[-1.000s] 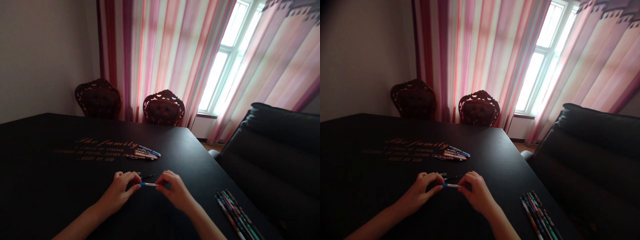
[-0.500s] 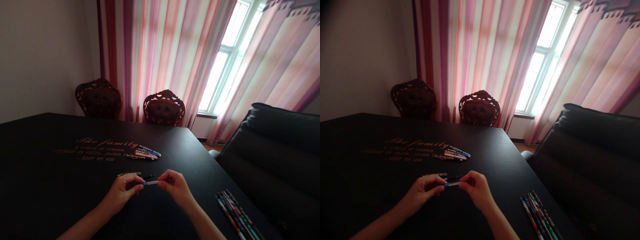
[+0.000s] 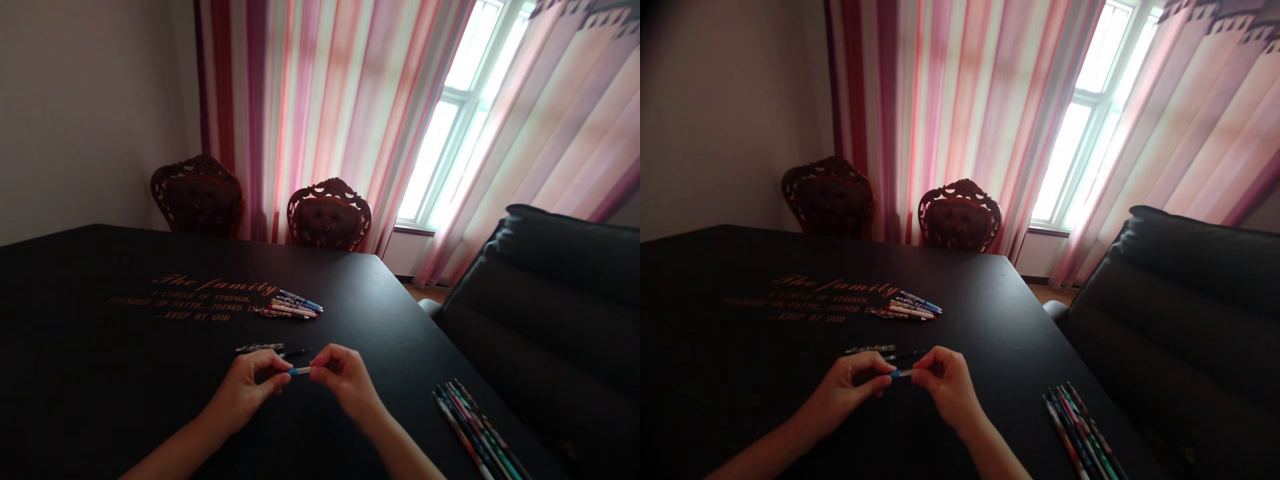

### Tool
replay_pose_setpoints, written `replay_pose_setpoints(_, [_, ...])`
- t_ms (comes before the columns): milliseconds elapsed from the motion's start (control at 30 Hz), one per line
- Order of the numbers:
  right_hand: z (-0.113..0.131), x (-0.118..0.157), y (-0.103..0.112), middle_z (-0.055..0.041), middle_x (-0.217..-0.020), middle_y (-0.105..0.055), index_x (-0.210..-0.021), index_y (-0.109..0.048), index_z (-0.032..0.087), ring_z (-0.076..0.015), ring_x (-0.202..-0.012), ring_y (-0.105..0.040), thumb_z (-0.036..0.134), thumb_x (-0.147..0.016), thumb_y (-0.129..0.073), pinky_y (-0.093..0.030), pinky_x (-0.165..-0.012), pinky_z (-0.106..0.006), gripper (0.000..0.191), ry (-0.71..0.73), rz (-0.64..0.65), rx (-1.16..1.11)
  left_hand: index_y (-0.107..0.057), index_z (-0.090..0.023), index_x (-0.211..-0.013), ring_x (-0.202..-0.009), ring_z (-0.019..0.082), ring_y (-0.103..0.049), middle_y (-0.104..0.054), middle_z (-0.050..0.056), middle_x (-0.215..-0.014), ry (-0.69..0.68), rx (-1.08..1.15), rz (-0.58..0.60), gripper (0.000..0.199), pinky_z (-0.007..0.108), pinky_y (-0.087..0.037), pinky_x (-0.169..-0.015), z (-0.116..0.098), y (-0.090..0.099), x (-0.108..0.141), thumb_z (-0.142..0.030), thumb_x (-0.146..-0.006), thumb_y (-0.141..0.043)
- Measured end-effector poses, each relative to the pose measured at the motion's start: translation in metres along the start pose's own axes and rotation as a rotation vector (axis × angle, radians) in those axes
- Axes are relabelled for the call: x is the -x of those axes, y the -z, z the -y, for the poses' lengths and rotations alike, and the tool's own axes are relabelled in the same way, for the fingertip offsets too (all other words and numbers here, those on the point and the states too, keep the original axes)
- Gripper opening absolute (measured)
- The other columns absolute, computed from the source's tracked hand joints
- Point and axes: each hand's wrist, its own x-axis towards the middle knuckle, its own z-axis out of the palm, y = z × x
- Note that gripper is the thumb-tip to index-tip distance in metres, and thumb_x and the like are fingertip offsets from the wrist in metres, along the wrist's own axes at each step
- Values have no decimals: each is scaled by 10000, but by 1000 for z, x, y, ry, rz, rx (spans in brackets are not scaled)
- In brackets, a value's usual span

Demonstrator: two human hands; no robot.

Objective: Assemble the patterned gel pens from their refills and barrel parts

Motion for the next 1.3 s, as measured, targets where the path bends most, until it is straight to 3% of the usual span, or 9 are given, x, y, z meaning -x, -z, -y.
replay_pose_setpoints(233, [-2,0,-4,3,-664,-689,-710,-648,174,-141,-622,-601,316,-671,-812,-446,-614,-257,220,0,9,-57,-723,-167,-858,-633,155,-608,-648,0,-685,0,-20,13,156,259,-475,-627,-2,1,1,-312,-812,-692])
replay_pose_setpoints(400, [1,-3,6,1,-691,-698,-750,-676,176,-135,-649,-600,314,-693,-810,-449,-634,-247,201,35,-36,-69,-666,-181,-949,-724,163,-624,-661,-5,-762,6,30,-61,233,269,-493,-699,-3,9,-2,-335,-787,-734])
replay_pose_setpoints(833, [7,-4,13,-18,-720,-730,-777,-698,175,-145,-676,-627,328,-683,-820,-474,-654,-250,218,-2,-19,-100,-698,-166,-791,-645,149,-628,-659,-19,-661,90,261,-48,188,250,-496,-657,-3,7,-4,-325,-730,-778])
replay_pose_setpoints(1033, [-1,-4,14,-18,-691,-722,-746,-674,163,-135,-643,-612,312,-688,-814,-463,-638,-250,213,-27,16,-99,-704,-166,-726,-647,180,-659,-689,8,-697,120,276,-83,252,286,-520,-655,2,5,-4,-383,-666,-818])
replay_pose_setpoints(1300, [-5,-4,12,-11,-670,-711,-736,-666,160,-130,-628,-604,296,-679,-818,-455,-626,-245,211,-40,12,-101,-701,-161,-700,-614,176,-651,-679,-1,-633,131,275,-45,267,292,-518,-648,1,3,-2,-394,-655,-823])
